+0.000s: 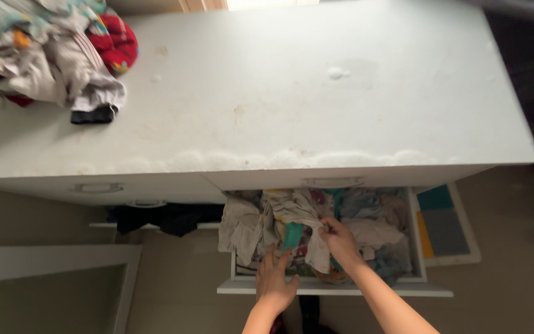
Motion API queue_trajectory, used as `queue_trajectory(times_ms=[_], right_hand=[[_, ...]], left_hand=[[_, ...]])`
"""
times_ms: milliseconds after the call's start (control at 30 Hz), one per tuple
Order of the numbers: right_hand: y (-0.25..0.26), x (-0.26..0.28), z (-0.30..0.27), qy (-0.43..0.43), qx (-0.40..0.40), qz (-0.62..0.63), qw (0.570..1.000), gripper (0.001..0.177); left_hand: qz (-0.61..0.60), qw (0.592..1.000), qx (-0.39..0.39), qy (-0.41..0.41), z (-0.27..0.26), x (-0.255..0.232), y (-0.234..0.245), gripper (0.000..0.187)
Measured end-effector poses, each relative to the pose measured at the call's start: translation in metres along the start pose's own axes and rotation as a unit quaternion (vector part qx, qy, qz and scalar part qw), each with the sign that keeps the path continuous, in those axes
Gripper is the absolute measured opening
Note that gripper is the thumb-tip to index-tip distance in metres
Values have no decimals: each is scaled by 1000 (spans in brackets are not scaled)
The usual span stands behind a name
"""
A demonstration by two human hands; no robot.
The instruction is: The person repeatedly removes clothes from an open drawer and places them on the top of the dresser. Items include shirts, pants, and socks. The person handles each item individually and sets it aside on the dresser surface.
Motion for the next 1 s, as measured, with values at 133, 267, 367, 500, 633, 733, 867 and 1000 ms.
queue_trajectory(times_ms=[133,267,367,500,633,733,867,1000], right_hand=[[36,62,-16,-7,64,148,987,10],[67,140,-30,15,169,292,941,4],[88,193,-44,53,225,303,925,7],[100,247,-57,15,260,339,904,15],[91,300,-71,20,318,375,871,21],[70,333,-74,21,329,374,867,23],[38,376,-74,45,305,362,880,33],[-9,424,-74,139,287,236,918,58]], left_hand=[[-55,996,-66,-28,-2,-28,17,76],[-127,972,-167,-104,5,-67,49,85],[-228,935,-233,-139,4,-100,84,100],[-295,893,-305,-149,-8,-139,141,86],[-353,889,-239,-164,-21,-159,184,96],[-382,871,-228,-210,-23,-162,221,90],[-376,865,-270,-192,-9,-140,270,69],[-400,840,-334,-148,12,-104,329,63]])
Point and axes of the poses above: each hand's wrist, its own z-axis towards the middle knuckle, its own y-axis out of the back of the hand, x = y × z, the point moved 7 cm from there along z, towards the middle knuckle, and after that the axes turned 15 degrees about -x, right-handed, at the moved point
